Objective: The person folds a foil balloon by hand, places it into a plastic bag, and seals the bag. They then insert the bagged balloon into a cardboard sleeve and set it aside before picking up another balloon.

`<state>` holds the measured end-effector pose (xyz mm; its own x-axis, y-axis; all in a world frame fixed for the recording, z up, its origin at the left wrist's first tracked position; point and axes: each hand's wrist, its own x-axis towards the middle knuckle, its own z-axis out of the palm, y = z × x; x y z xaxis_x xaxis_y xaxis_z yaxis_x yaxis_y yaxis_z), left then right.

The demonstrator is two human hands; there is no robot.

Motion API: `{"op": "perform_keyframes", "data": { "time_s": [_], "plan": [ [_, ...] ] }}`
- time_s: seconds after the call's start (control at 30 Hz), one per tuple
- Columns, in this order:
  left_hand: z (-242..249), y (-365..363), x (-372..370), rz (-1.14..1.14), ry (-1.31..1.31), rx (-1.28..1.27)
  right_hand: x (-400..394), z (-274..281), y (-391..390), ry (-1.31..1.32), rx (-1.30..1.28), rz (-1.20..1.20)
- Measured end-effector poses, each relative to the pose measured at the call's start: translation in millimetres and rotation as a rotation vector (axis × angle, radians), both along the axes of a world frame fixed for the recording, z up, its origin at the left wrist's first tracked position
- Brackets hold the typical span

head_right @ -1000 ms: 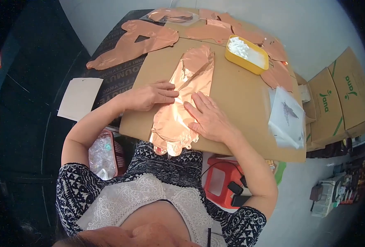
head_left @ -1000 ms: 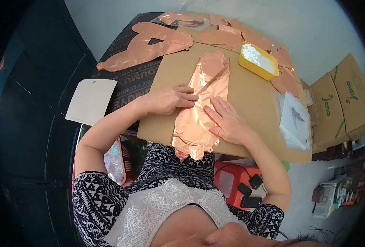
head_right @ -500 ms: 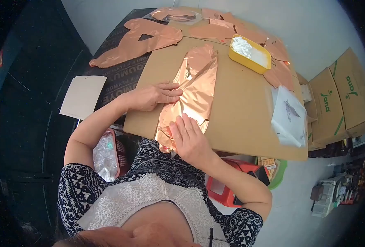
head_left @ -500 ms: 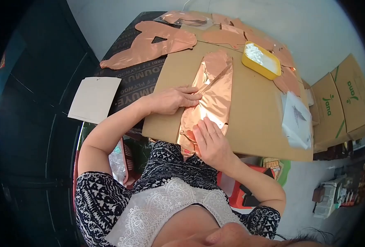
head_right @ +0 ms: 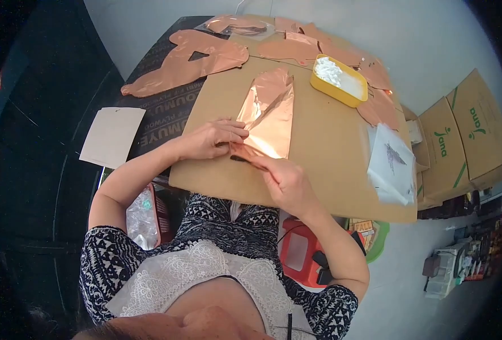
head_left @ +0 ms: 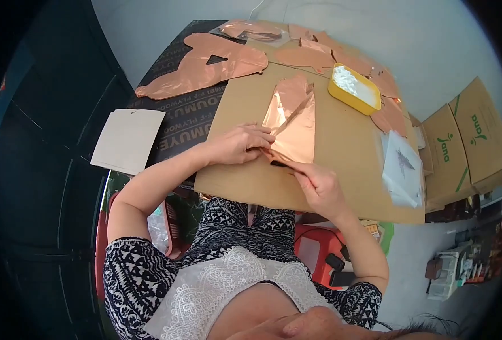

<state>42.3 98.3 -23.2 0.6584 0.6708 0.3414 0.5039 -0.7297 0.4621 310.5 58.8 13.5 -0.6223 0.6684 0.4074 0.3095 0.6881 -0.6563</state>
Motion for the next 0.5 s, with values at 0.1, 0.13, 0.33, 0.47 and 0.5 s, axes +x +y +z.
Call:
{"op": "perform_keyframes", "data": {
  "time_s": [0.1, 0.13, 0.33, 0.47, 0.5],
  "plan": [
    [-8, -4, 5, 0.023, -0.050, 0.077, -2, 5, -3, -0.042, 0.186, 0.100],
    [-11, -5, 7, 0.028, -0.065, 0.112, -3, -1, -4, -0.045, 0.255, 0.111],
    [-13, -26, 15, 0.134, -0.043, 0.191, 12, 9, -24, -0.009, 0.325, 0.214],
    [-15, -40, 12, 0.186, -0.148, 0.072, 74, -19, -8, -0.256, 0.331, -0.114],
    [-14, -44, 11, 0.194, -0.169, 0.047, 73, -22, -6, -0.273, 0.359, -0.163]
  ]
}}
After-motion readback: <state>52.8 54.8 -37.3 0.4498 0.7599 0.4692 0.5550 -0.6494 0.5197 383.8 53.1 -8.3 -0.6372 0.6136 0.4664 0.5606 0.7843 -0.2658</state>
